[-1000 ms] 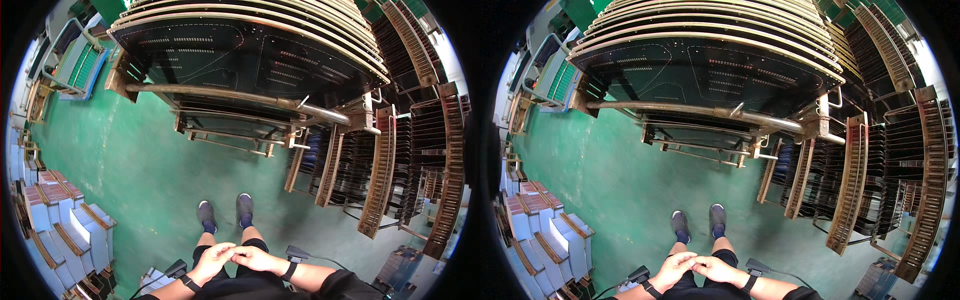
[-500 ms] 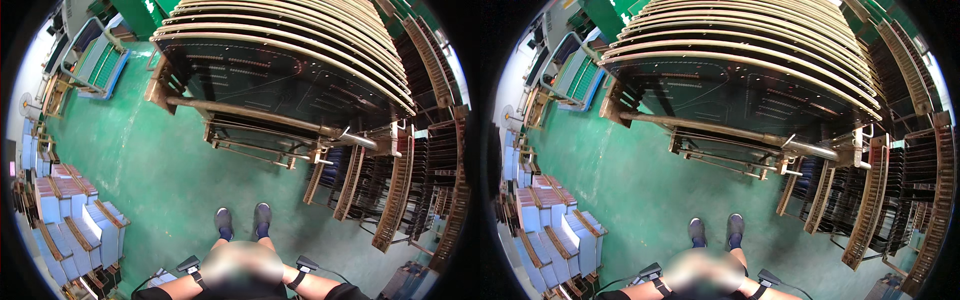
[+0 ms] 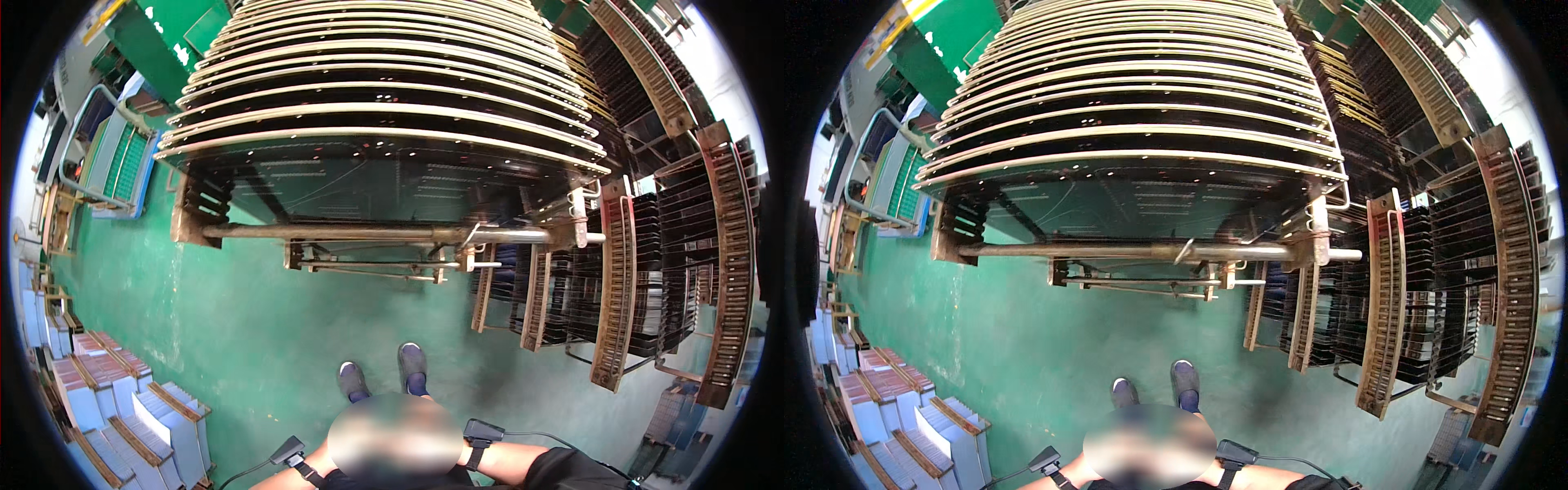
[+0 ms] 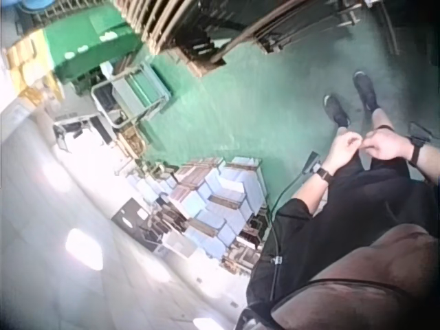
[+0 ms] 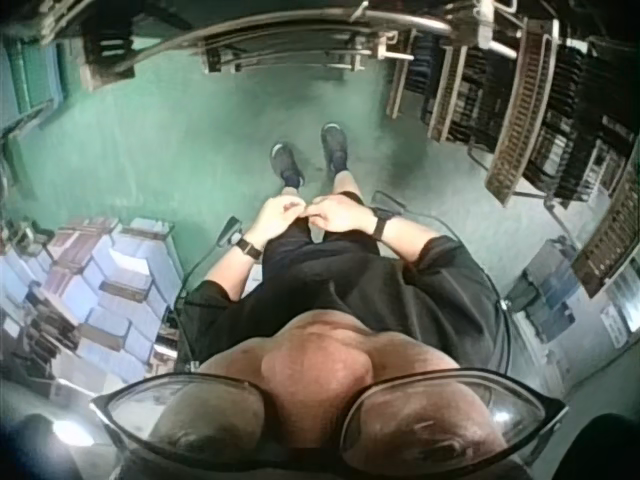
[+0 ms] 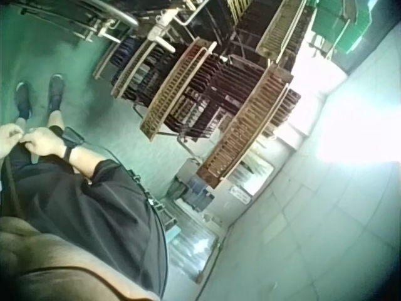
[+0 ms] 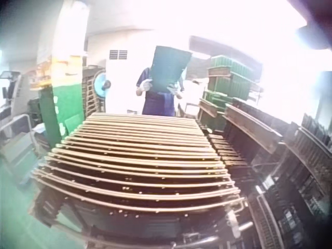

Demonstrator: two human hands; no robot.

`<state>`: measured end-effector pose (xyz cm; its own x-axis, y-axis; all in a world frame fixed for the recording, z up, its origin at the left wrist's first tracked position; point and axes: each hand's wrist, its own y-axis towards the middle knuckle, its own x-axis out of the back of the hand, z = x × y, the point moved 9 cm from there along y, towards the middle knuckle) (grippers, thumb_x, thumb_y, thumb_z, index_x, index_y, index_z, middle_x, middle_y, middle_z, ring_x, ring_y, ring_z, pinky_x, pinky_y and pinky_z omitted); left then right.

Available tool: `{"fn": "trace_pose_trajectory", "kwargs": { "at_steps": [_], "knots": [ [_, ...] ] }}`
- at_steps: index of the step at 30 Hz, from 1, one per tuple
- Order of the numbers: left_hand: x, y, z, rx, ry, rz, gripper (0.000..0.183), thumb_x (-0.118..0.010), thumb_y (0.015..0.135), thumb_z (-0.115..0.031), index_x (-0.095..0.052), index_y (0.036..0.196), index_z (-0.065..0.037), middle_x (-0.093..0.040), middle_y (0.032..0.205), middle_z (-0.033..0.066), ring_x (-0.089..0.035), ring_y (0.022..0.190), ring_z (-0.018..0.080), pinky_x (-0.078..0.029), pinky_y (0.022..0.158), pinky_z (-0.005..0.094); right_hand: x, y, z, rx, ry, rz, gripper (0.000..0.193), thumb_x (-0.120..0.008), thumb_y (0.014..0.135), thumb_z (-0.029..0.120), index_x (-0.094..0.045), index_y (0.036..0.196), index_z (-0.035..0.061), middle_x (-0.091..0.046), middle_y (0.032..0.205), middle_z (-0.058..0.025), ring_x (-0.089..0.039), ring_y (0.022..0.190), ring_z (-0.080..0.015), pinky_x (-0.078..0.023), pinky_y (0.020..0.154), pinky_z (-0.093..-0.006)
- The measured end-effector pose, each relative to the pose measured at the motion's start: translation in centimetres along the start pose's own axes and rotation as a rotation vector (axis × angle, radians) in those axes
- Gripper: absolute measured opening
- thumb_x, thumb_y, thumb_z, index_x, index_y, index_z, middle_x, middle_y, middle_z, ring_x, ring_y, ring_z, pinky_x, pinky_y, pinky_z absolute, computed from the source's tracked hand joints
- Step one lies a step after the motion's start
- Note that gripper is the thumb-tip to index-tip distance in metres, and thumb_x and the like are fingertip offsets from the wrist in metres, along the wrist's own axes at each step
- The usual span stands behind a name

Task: Organizing and placing circuit boards into metal storage racks.

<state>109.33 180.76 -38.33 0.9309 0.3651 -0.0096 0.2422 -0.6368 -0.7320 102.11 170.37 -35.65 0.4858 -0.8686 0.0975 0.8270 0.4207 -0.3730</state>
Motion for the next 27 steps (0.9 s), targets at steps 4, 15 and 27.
{"fn": "trace_pose_trajectory", "kwargs": {
  "at_steps": [4,15,27],
  "knots": [
    [-0.2,0.4,-1.7,0.01,0.037,0.119,0.016,-0.066,0.094,-0.015,-0.072,0.106,-0.007,-0.074,0.093,0.005,-0.068,0.086,0.012,-0.054,0.08,0.0287,0.4,-0.4,0.2,0.032,0.015,0.04,0.036,-0.057,0.096,0.016,-0.06,0.13,0.0082,-0.064,0.111,-0.0141,-0.066,0.098,-0.0327,-0.054,0.088,-0.0388],
    [-2.7,0.8,-0.8,0.032,-0.097,0.521,0.016,-0.06,0.1,-0.017,-0.066,0.108,-0.005,-0.066,0.099,-0.0016,-0.06,0.098,0.009,-0.047,0.094,0.0275,1.3,-0.8,2.1,0.164,0.006,0.141,0.033,-0.057,0.095,0.013,-0.062,0.127,0.0049,-0.064,0.108,-0.0147,-0.064,0.101,-0.0331,-0.053,0.086,-0.0403],
    [-3.0,-0.6,-6.2,-0.141,0.002,0.602,0.019,-0.057,0.102,-0.022,-0.064,0.108,-0.005,-0.064,0.099,0.0004,-0.058,0.097,0.0112,-0.046,0.09,0.0294,3.9,-2.6,6.8,0.347,-0.09,0.078,0.03,-0.059,0.094,0.013,-0.064,0.123,0.0038,-0.066,0.106,-0.0167,-0.065,0.1,-0.0337,-0.053,0.087,-0.0428]
  ]
}}
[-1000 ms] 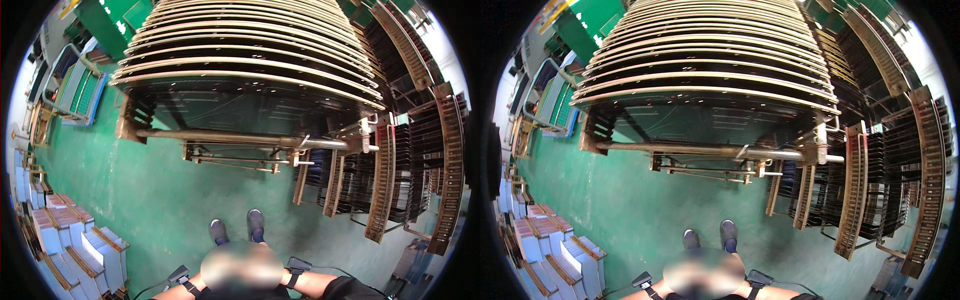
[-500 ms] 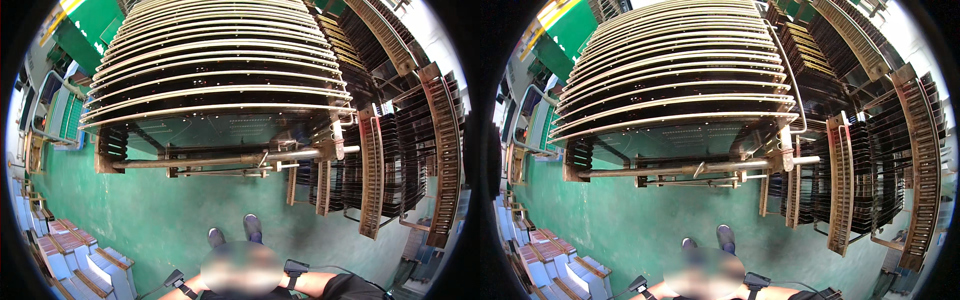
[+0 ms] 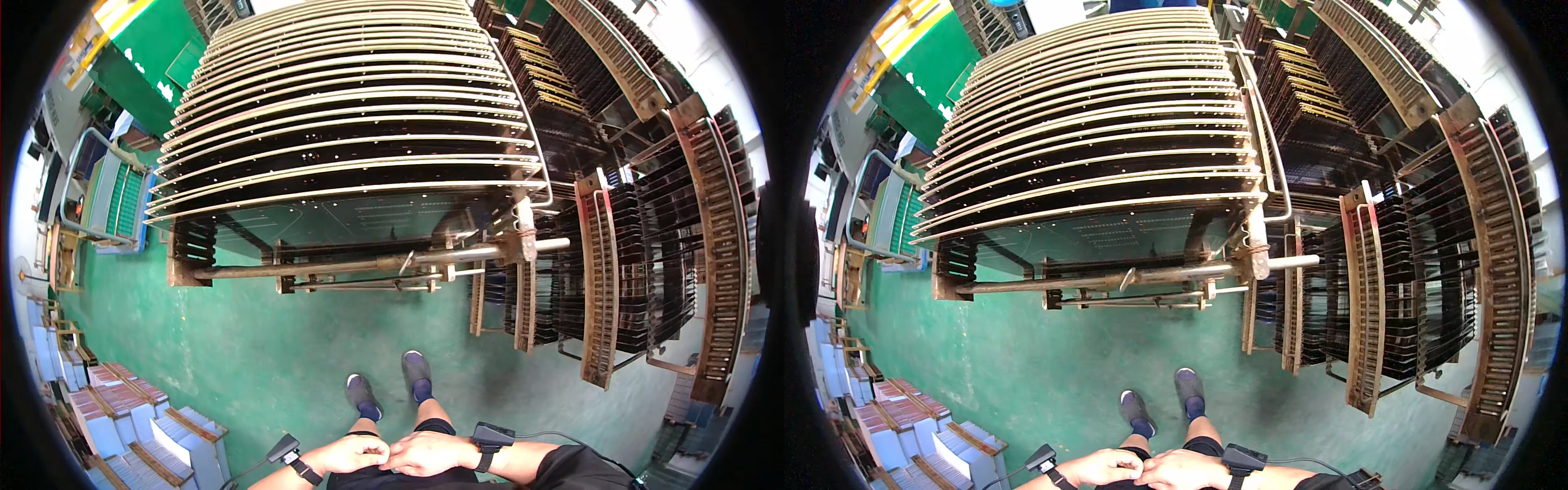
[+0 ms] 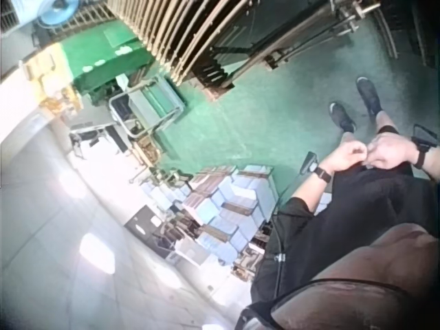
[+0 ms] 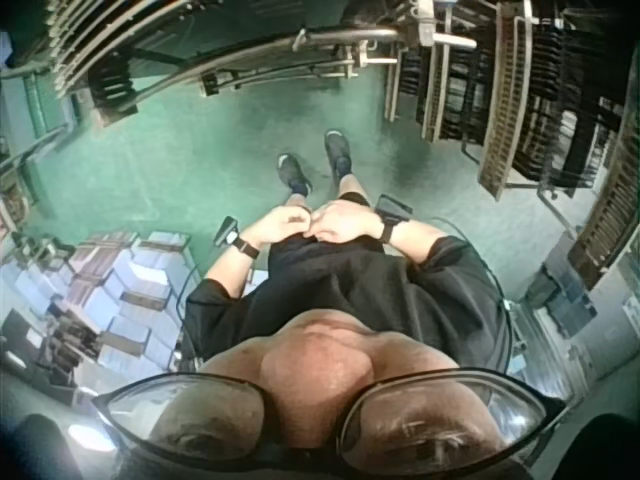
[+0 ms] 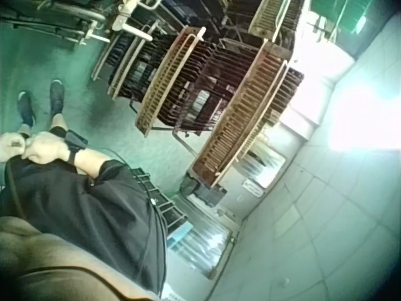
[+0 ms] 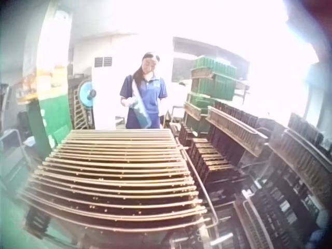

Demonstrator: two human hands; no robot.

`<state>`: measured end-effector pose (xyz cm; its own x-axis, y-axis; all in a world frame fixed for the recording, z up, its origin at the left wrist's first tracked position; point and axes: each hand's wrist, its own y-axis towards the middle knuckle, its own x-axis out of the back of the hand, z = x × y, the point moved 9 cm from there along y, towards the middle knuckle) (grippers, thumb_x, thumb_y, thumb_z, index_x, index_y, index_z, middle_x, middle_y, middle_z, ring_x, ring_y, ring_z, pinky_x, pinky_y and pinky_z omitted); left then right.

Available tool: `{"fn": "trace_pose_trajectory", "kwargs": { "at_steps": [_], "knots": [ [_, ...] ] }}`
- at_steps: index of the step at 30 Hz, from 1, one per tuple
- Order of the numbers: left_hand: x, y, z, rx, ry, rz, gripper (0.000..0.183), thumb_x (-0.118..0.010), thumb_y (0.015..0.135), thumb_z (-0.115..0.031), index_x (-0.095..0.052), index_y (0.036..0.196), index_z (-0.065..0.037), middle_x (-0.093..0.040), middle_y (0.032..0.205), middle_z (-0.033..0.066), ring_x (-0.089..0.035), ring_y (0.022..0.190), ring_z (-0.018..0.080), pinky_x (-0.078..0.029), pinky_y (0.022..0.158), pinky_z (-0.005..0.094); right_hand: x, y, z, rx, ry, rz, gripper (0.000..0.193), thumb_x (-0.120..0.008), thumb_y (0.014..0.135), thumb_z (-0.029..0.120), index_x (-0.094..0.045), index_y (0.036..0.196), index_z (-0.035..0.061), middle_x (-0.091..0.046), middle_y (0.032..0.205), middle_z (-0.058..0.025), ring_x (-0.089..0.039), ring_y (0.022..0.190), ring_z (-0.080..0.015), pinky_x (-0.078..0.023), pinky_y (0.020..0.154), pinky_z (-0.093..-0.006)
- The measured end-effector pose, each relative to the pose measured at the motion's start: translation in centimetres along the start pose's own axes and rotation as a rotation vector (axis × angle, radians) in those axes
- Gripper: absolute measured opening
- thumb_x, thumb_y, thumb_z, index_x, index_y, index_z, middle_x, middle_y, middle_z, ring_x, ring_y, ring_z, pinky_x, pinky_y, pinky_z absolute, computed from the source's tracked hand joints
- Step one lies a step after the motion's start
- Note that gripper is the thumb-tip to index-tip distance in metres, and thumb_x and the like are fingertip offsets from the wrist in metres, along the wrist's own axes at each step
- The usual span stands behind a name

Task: Organizing and placing circuit boards into metal storage racks.

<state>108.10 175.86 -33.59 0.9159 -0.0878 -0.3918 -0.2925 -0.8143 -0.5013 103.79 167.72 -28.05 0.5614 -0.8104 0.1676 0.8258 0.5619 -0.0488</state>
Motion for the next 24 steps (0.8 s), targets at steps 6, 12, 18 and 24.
{"fn": "trace_pose_trajectory", "kwargs": {
  "at_steps": [6,12,18,24],
  "knots": [
    [-1.6,-0.2,-5.3,-0.039,0.17,0.041,0.021,-0.057,0.102,-0.024,-0.064,0.107,-0.005,-0.062,0.097,0.0018,-0.056,0.095,0.0121,-0.046,0.088,0.0296,1.0,-2.0,4.4,0.024,-0.105,-0.123,0.031,-0.06,0.094,0.014,-0.064,0.123,0.0048,-0.066,0.106,-0.0152,-0.066,0.099,-0.0321,-0.053,0.086,-0.0421],
    [-6.0,-0.5,-9.9,-0.129,0.324,0.196,0.018,-0.055,0.101,-0.024,-0.059,0.103,-0.006,-0.061,0.094,0.0033,-0.055,0.088,0.0145,-0.046,0.081,0.0311,-0.2,-5.7,9.5,-0.102,-0.273,-0.373,0.031,-0.063,0.089,0.014,-0.064,0.119,0.0058,-0.066,0.105,-0.0116,-0.066,0.097,-0.0312,-0.054,0.083,-0.0406],
    [-12.8,0.9,-15.2,-0.186,0.471,0.273,0.02,-0.056,0.099,-0.028,-0.059,0.102,-0.009,-0.06,0.091,0.0012,-0.05,0.078,0.0128,-0.042,0.069,0.0301,-2.6,-12.2,15.3,-0.26,-0.403,-0.692,0.027,-0.065,0.086,0.014,-0.066,0.112,0.0066,-0.067,0.096,-0.0094,-0.064,0.083,-0.0309,-0.053,0.073,-0.0411],
    [-23.5,6.6,-18.3,-0.222,0.638,0.367,0.019,-0.056,0.098,-0.026,-0.058,0.102,-0.008,-0.061,0.093,0.0049,-0.051,0.077,0.0172,-0.043,0.07,0.0336,-4.9,-22.9,20.8,-0.395,-0.464,-1.02,0.017,-0.068,0.083,0.012,-0.069,0.098,0.0062,-0.064,0.082,-0.0096,-0.064,0.077,-0.0308,-0.053,0.068,-0.0407]
  ]
}}
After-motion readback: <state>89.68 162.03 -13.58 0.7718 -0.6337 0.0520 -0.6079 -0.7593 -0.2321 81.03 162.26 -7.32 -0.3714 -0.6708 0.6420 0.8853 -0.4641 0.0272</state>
